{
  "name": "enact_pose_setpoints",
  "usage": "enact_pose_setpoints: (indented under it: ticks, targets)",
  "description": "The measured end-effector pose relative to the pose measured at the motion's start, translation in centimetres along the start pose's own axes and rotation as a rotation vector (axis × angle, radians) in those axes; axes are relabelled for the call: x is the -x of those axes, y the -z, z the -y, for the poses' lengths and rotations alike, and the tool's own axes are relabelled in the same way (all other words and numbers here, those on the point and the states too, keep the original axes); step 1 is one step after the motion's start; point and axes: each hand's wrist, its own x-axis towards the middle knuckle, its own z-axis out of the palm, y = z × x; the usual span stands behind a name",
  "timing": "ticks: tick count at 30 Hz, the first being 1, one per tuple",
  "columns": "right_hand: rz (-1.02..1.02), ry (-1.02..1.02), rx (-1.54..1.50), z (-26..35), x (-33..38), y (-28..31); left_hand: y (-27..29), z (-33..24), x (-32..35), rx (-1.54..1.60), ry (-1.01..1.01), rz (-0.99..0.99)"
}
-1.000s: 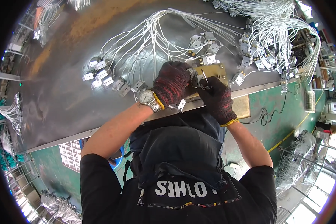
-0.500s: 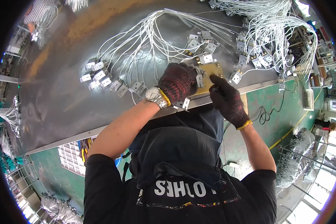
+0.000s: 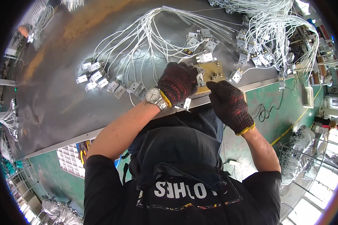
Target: The person assembles wire harnesses by connecting multiple wires to electronic components on a metal fixture at a factory workbench. This is done using a seating tool while wearing work gloves.
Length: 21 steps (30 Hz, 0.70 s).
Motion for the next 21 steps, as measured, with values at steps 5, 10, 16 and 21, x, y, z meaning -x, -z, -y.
enact_pose_setpoints:
  ticks: [5, 10, 16, 21]
  targets:
    - [-0.063, -0.037, -0.092, -0.4, 0.0, -0.8, 0.1, -0.8, -0.8, -0.072, 0.097, 0.121]
    - [-0.065, -0.017, -0.072, -0.8, -0.2, -1.0, -0.1, -1.0, -0.7, -0.105, 0.116, 0.088]
    - [-0.103, -0.13, -0.322, -2.0, 0.0, -0.8, 0.3, -0.6, 0.1, -0.027, -0.01, -0.048]
    - [-0.078, -0.256, -0.428, -3.3, 0.2, -1.2, 2.4, 0.2, 1.7, 0.085, 0.046, -0.06]
